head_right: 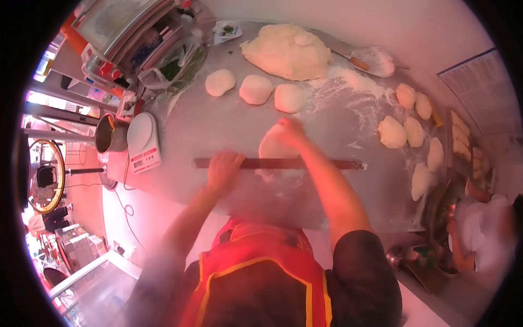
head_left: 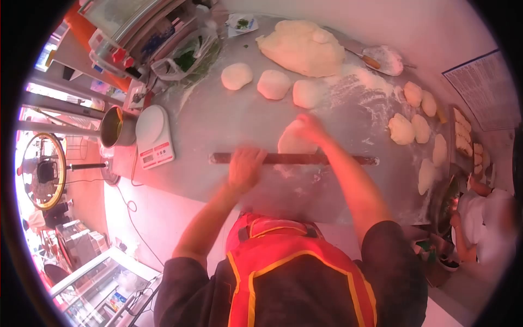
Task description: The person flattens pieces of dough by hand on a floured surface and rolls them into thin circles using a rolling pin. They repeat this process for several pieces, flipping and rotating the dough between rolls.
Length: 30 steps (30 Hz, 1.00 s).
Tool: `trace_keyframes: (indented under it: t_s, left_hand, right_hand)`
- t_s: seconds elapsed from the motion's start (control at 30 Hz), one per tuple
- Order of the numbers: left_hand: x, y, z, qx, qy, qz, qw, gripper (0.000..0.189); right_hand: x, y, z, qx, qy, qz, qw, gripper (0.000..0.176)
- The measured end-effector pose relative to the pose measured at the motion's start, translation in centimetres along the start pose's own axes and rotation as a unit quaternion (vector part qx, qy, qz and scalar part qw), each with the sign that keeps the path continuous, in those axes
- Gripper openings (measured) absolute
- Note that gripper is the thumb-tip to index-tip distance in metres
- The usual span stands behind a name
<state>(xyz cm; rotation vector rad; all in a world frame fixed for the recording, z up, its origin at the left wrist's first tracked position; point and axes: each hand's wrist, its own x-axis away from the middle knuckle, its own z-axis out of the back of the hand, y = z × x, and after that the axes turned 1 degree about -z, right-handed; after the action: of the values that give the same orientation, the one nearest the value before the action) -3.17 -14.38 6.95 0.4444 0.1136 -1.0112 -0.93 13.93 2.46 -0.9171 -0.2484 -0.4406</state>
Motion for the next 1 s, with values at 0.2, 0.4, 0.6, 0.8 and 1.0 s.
trace_keyframes:
  t_s: [0.2, 0.4, 0.6, 0.8, 1.0]
  left_hand:
    - [5.4, 1.8, 3.3, 0.019, -0.044, 0.081, 0.996, 0.025]
    - [5.9, 0.5, 1.7, -0.021, -0.025, 0.111, 0.993, 0.038]
    - [0.6, -2.7, -2.9, -0.055, -0.121, 0.156, 0.979, 0.064]
    - [-11.2, -6.3, -5.0, -0.094, -0.008, 0.107, 0.99, 0.063]
    - [-2.2, -3.1, -2.7, -0.083, -0.078, 0.115, 0.987, 0.063]
  right_hand:
    - [3.6, -5.5, -4.6, 0.056, -0.016, 0.028, 0.998, 0.031]
    - [18.4, 2.2, -3.3, 0.227, 0.21, 0.047, 0.95, 0.044]
    - [14.8, 4.2, -3.2, 0.324, 0.251, -0.02, 0.912, 0.06]
    - [4.4, 4.7, 2.4, 0.358, 0.309, -0.014, 0.881, 0.058]
    - [13.5, 5.7, -2.1, 0.294, 0.289, 0.075, 0.908, 0.058]
